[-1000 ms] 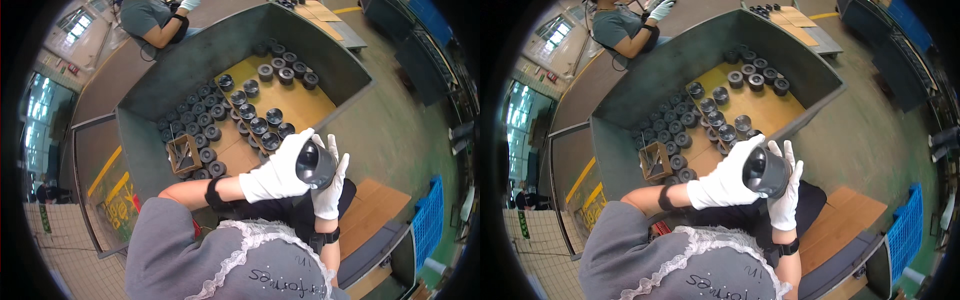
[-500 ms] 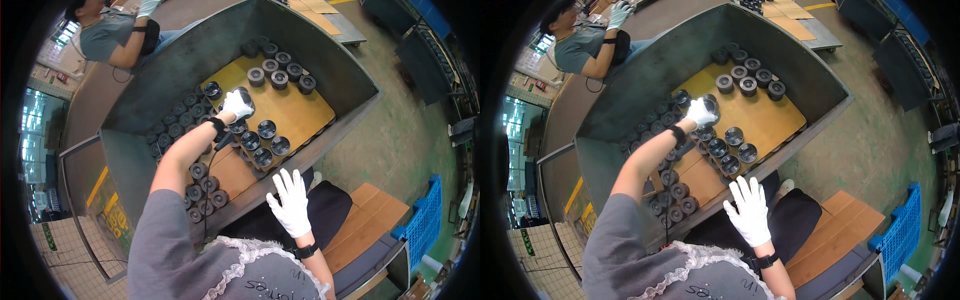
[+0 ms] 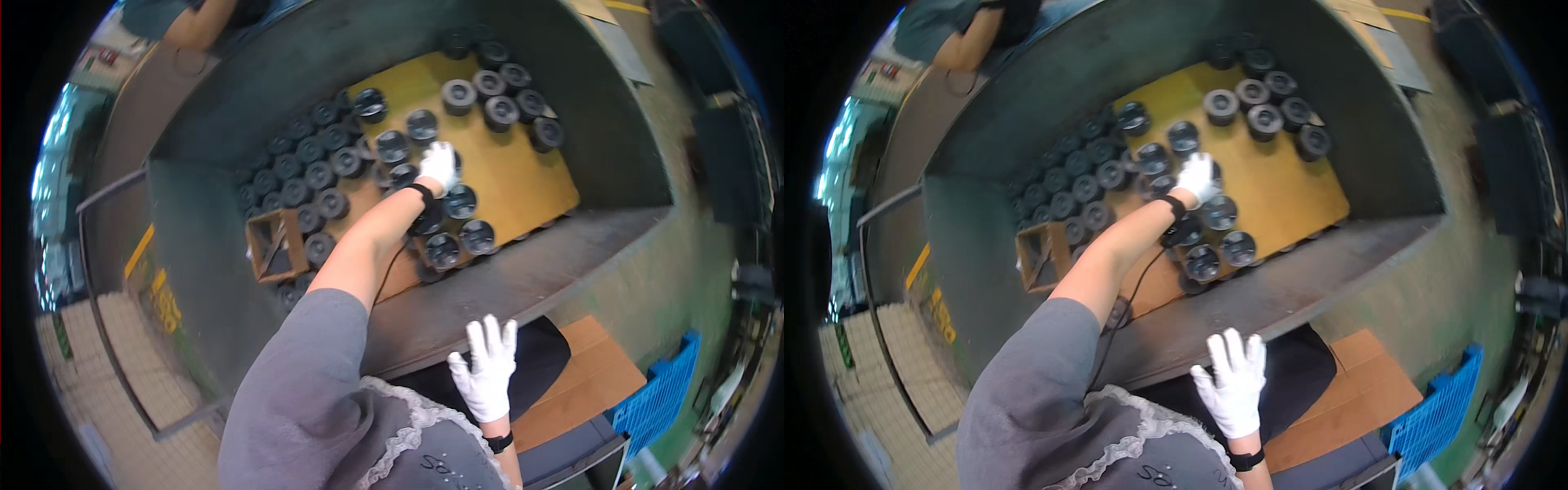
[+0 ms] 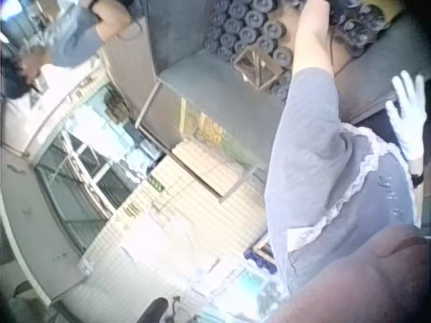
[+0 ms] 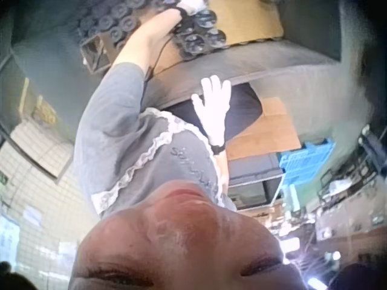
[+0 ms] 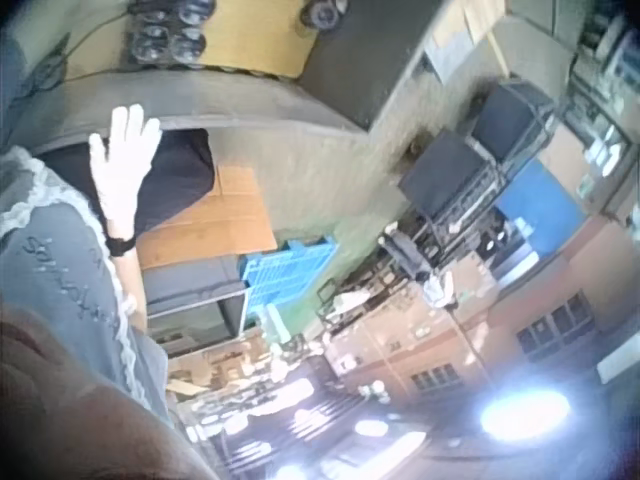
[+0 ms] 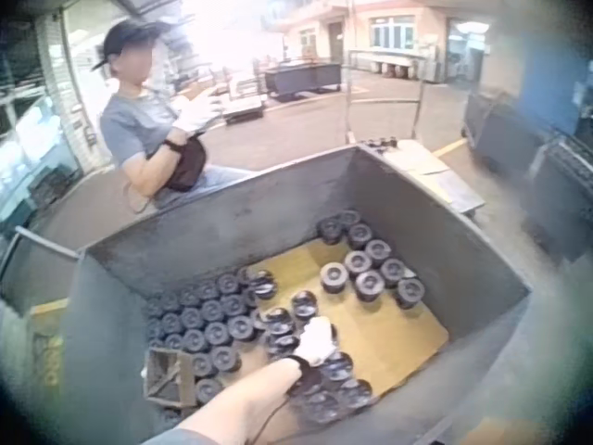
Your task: Inspecting metal pistons and arranging them neatly in a large transport bin on a fabrication floor.
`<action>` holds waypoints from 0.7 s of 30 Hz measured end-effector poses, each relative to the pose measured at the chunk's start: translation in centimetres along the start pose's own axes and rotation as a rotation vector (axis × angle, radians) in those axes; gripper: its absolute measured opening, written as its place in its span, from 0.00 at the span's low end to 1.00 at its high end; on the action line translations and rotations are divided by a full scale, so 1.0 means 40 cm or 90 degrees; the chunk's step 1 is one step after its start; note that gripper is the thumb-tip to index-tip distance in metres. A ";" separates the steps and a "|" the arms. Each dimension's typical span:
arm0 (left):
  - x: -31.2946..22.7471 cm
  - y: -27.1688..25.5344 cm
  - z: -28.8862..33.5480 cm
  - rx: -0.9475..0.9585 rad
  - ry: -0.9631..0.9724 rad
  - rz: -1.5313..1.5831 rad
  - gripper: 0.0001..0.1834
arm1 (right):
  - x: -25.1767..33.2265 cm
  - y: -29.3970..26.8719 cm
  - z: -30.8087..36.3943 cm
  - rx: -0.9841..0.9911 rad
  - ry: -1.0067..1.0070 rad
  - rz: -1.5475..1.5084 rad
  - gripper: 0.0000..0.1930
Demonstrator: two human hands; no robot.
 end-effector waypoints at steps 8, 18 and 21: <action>0.212 -0.130 0.265 -0.247 -0.036 0.079 0.24 | -0.034 0.009 0.048 -0.012 -0.001 0.062 0.30; 0.611 -0.134 0.389 -0.005 -0.377 -0.261 0.60 | -0.007 0.011 0.044 0.031 0.030 0.063 0.32; 0.622 -0.098 0.341 0.027 -0.404 -0.239 0.62 | -0.001 0.004 0.041 0.038 0.039 0.059 0.31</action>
Point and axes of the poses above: each hand's wrist, its own z-axis away from the middle knuckle, its own y-axis out of the palm, x = y × z, the point moved 3 cm from there along -z, towards the middle knuckle, and after that the axes turned 3 degrees about z, right-handed, at the moved point
